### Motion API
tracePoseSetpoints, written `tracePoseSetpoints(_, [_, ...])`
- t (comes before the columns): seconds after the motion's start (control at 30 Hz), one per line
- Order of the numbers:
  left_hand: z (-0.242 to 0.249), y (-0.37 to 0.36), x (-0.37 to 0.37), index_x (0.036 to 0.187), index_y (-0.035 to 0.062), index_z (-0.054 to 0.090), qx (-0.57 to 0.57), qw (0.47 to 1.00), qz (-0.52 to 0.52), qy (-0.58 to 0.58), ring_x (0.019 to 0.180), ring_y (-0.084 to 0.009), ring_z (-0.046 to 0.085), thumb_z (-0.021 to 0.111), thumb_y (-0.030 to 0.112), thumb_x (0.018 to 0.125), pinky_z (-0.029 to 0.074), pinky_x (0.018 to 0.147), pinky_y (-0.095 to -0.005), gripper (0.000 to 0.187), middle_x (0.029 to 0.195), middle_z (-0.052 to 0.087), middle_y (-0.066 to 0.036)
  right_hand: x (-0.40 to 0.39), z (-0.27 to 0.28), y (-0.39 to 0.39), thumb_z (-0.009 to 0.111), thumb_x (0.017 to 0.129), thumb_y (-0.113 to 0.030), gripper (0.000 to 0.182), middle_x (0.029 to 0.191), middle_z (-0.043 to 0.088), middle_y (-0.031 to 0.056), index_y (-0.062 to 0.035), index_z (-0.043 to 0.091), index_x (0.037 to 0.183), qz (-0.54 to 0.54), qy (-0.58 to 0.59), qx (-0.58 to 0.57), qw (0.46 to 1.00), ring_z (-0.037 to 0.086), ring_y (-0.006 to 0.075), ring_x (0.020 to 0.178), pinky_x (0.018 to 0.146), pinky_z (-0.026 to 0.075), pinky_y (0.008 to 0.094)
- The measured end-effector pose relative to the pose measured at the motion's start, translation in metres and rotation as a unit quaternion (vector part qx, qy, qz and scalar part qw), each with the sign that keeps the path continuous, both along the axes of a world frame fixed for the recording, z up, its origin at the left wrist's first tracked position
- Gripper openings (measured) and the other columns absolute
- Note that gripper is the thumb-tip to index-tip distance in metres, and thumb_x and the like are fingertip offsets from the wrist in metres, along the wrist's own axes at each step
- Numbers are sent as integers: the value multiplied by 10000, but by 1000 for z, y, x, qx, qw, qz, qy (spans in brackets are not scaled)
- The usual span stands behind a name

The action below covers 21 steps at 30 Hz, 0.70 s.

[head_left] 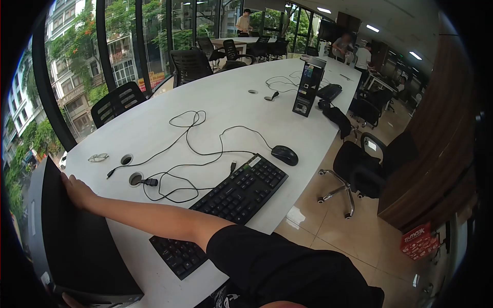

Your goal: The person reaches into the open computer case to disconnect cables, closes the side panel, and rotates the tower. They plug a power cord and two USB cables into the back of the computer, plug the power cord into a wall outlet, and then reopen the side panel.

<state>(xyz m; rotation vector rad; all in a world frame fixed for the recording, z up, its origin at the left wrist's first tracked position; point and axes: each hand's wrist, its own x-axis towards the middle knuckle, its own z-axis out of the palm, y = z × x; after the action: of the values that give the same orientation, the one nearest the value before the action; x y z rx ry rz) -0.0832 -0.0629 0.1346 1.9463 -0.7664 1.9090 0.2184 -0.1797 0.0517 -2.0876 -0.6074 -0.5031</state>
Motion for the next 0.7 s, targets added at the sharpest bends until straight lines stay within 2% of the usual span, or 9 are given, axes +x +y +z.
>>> tracePoseSetpoints(0.17, [-17, -54, -21, 1472, 42, 389, -138, 987, 17, 79, 1180, -287, 525, 785, 360, 910, 527, 977, -473, 757, 1405, 420, -160, 35, 11, -25, 327, 1008, -707, 916, 1555, 415, 276, 29, 320, 1554, 116, 307, 173, 929, 502, 416, 1362, 1161, 355, 438])
tracePoseSetpoints(0.2, [-25, -46, -19, 1558, 60, 228, -127, 983, 18, 132, 1261, -336, 482, 861, 403, 824, 518, 1003, -499, 1028, 1477, 352, -177, 35, 13, -25, 331, 1003, -714, 916, 1565, 399, 272, 11, 302, 1563, 135, 344, 203, 907, 481, 409, 1378, 1168, 343, 437])
tracePoseSetpoints(0.33, [-41, -55, 0, 1588, 60, 195, -147, 975, 153, 69, 1328, -381, 430, 934, 366, 739, 479, 1060, -539, 1167, 1542, 288, -201, 49, -1, -24, 344, 980, -742, 929, 1606, 337, 257, -62, 230, 1602, 276, 405, 275, 827, 396, 382, 1442, 1196, 297, 433])
tracePoseSetpoints(0.43, [-40, -49, -1, 1591, 60, 201, -104, 965, 234, 52, 1362, -381, 415, 941, 332, 734, 469, 1078, -536, 1164, 1552, 280, -214, 56, -10, -20, 354, 963, -764, 947, 1637, 290, 245, -116, 175, 1631, 397, 425, 257, 771, 332, 361, 1491, 1218, 262, 430])
tracePoseSetpoints(0.5, [-47, -35, 0, 1590, 65, 217, -134, 965, 215, 67, 1421, -385, 377, 949, 311, 727, 407, 1142, -537, 1158, 1583, 272, -212, 52, -11, -28, 360, 952, -778, 963, 1657, 259, 237, -152, 139, 1650, 442, 415, 234, 760, 290, 348, 1523, 1232, 239, 428])
tracePoseSetpoints(0.53, [-52, -22, 3, 1588, 70, 219, -213, 966, 103, 103, 1423, -377, 394, 947, 294, 729, 370, 1167, -543, 1148, 1584, 295, -207, 49, -9, -32, 360, 952, -778, 963, 1657, 259, 237, -152, 139, 1650, 446, 414, 233, 759, 290, 348, 1523, 1232, 239, 428])
tracePoseSetpoints(0.6, [-46, -8, 18, 1534, 96, 361, -237, 970, -23, 50, 1359, -347, 509, 907, 323, 778, 315, 1197, -556, 959, 1539, 443, -178, 15, 5, -51, 366, 960, -762, 941, 1706, 164, 134, -162, 150, 1652, 316, 365, 299, 823, 177, 290, 1560, 1245, 180, 447])
tracePoseSetpoints(0.63, [-66, 30, 29, 1501, 34, 461, -272, 947, 153, 72, 1412, -348, 465, 704, 237, 974, 408, 1175, -509, 614, 1513, 488, -195, 4, 7, -57, 366, 960, -762, 941, 1706, 164, 134, -162, 150, 1652, 320, 370, 299, 820, 177, 290, 1560, 1245, 180, 447])
tracePoseSetpoints(0.7, [-80, 71, 36, 1591, 75, 301, -307, 939, 66, 140, 1483, -357, 366, 704, 359, 958, 338, 1221, -536, 803, 1621, 338, -188, -16, 15, -68, 380, 972, -740, 923, 1710, 157, 98, -161, 149, 1653, 230, 326, 312, 863, 216, 288, 1546, 1240, 165, 479])
